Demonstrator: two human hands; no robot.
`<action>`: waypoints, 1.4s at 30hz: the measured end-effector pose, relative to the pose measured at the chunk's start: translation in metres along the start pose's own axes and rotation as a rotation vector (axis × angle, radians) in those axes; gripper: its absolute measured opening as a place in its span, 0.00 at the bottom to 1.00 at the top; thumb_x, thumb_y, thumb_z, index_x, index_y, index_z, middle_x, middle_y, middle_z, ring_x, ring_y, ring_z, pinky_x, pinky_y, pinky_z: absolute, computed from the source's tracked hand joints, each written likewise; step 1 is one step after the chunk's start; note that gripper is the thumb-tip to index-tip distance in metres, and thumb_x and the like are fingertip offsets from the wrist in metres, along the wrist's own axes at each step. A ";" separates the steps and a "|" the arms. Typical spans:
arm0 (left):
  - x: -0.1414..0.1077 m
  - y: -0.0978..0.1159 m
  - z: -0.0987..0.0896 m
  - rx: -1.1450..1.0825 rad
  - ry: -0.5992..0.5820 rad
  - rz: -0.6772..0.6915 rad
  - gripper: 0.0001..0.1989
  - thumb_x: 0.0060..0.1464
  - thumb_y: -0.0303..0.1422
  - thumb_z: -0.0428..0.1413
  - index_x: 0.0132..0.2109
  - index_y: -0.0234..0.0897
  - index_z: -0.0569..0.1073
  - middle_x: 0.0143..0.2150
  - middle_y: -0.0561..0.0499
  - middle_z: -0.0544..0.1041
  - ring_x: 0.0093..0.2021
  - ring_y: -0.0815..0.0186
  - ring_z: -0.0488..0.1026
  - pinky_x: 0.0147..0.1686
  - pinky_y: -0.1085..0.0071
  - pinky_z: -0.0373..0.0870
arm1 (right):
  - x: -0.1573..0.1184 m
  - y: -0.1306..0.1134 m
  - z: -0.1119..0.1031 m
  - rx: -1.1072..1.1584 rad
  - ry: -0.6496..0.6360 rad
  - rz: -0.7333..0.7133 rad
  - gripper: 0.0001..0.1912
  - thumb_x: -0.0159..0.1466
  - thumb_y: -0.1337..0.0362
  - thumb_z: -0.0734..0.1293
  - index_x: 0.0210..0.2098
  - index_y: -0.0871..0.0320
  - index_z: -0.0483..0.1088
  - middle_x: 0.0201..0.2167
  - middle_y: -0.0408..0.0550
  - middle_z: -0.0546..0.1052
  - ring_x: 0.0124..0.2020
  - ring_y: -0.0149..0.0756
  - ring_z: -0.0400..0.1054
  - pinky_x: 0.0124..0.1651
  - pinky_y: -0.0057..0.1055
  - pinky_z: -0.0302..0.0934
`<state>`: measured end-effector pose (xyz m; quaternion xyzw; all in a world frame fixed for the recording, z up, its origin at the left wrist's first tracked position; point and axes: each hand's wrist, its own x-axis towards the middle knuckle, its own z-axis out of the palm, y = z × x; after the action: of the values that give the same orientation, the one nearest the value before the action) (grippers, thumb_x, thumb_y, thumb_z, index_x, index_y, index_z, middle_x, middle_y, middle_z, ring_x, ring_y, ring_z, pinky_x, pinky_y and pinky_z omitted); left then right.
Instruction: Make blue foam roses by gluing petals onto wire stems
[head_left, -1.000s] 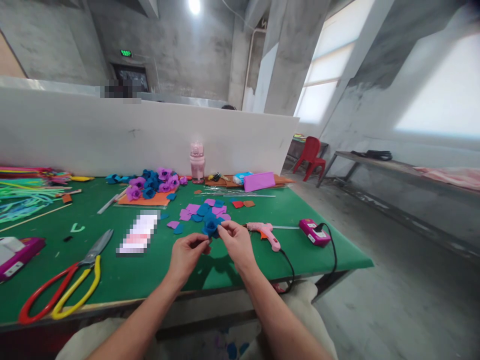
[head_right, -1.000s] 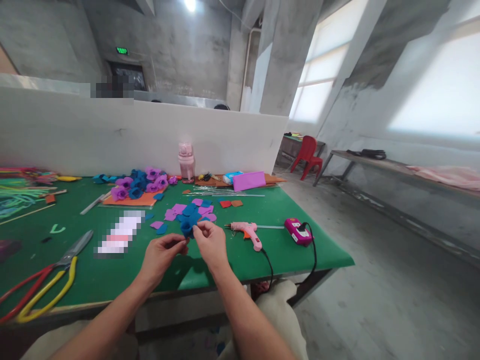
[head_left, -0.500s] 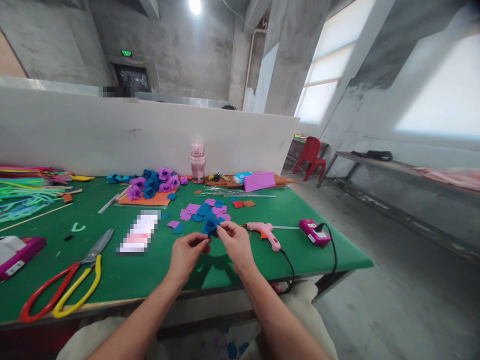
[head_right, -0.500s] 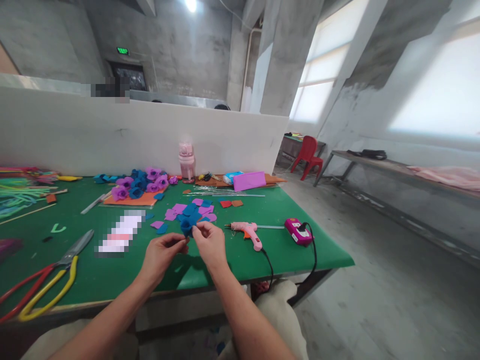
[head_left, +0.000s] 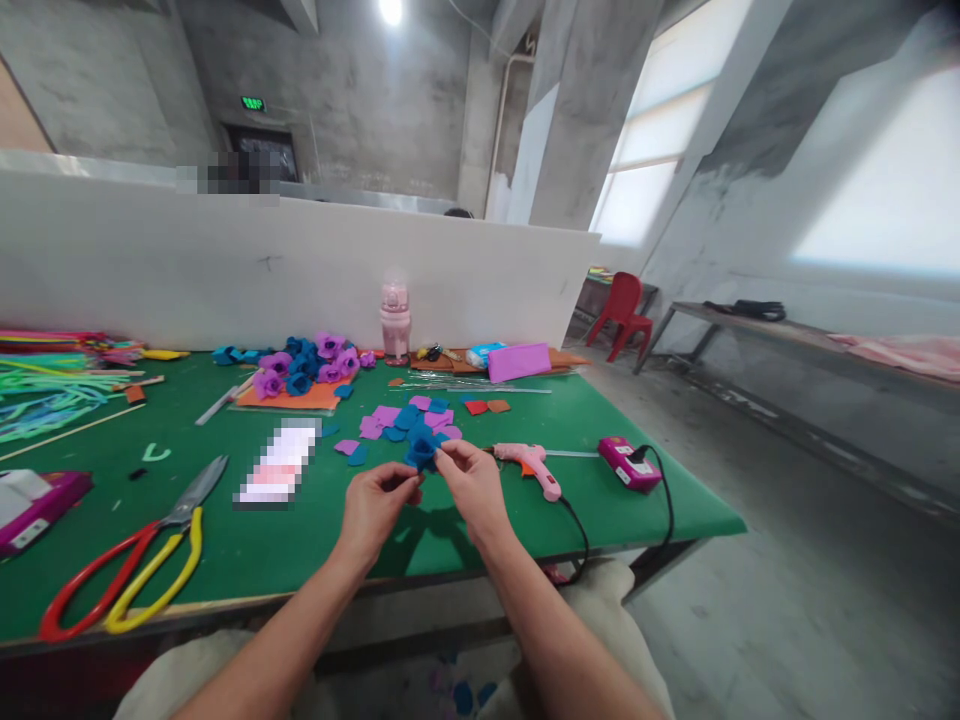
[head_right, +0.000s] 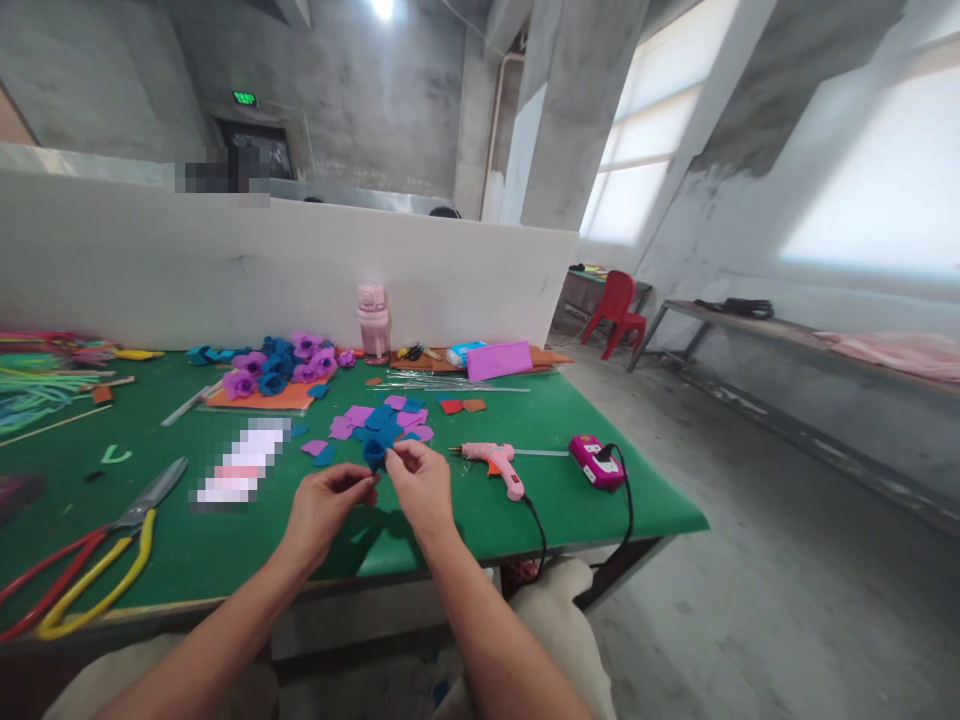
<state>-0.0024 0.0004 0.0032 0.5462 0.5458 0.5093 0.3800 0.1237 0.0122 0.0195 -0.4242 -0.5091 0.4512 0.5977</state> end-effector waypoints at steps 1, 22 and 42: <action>0.000 0.000 0.000 -0.003 0.000 -0.001 0.07 0.42 0.35 0.58 0.27 0.35 0.75 0.18 0.54 0.74 0.21 0.67 0.71 0.24 0.75 0.66 | 0.000 0.000 0.000 0.001 0.001 0.000 0.08 0.51 0.61 0.65 0.25 0.60 0.68 0.21 0.41 0.69 0.24 0.29 0.62 0.30 0.26 0.58; -0.002 0.006 0.004 -0.070 0.044 -0.027 0.09 0.41 0.37 0.59 0.27 0.35 0.74 0.19 0.53 0.74 0.21 0.67 0.72 0.23 0.75 0.66 | 0.000 0.004 0.000 0.102 -0.204 0.024 0.06 0.52 0.64 0.65 0.29 0.59 0.70 0.27 0.43 0.74 0.31 0.32 0.67 0.38 0.28 0.61; -0.003 0.004 0.003 -0.082 -0.009 -0.026 0.08 0.42 0.35 0.58 0.28 0.35 0.75 0.21 0.53 0.75 0.23 0.67 0.71 0.24 0.74 0.67 | 0.001 0.019 0.002 0.218 -0.140 0.054 0.16 0.48 0.65 0.71 0.37 0.57 0.69 0.30 0.42 0.77 0.32 0.33 0.70 0.40 0.30 0.63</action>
<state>0.0015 -0.0023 0.0056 0.5254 0.5296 0.5238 0.4113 0.1193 0.0180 0.0016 -0.3378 -0.4860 0.5482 0.5910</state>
